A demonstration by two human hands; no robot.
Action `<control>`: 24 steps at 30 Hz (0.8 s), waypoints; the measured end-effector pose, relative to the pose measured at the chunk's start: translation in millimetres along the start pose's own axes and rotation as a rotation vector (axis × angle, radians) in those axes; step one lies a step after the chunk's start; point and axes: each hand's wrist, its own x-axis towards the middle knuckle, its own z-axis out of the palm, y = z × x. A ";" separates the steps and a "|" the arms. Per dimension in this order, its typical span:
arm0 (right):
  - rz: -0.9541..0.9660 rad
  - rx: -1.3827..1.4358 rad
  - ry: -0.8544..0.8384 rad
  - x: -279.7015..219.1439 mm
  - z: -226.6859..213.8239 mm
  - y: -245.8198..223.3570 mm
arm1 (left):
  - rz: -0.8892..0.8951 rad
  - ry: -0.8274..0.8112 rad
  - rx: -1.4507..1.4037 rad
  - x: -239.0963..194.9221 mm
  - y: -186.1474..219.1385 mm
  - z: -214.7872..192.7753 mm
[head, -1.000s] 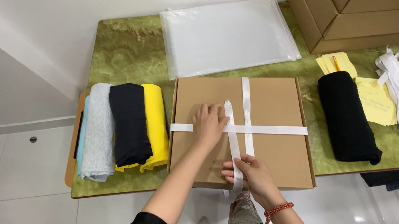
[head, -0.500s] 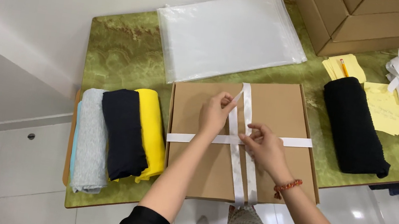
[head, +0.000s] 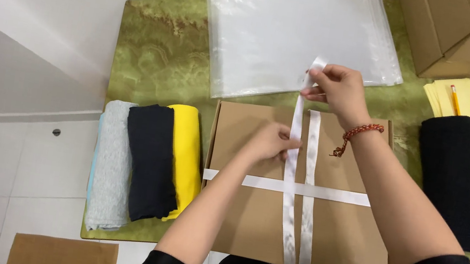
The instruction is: The person folds a black garment on a table and places it into a clear plastic bag. They then put the bagged garment into a cardboard box, close the box, and secure it by tying a white ribbon around it in a cross pattern.
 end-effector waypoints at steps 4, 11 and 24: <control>0.130 -0.133 -0.001 3.3 -9.1 5.2 | 0.116 0.168 -0.066 40.2 1.1 -5.9; 0.468 -0.120 -0.585 -6.8 -19.0 16.8 | 0.120 0.465 0.067 63.5 58.5 -27.3; 0.142 -0.195 -0.195 10.9 0.8 -6.7 | -0.054 0.050 -0.125 10.8 32.7 -12.7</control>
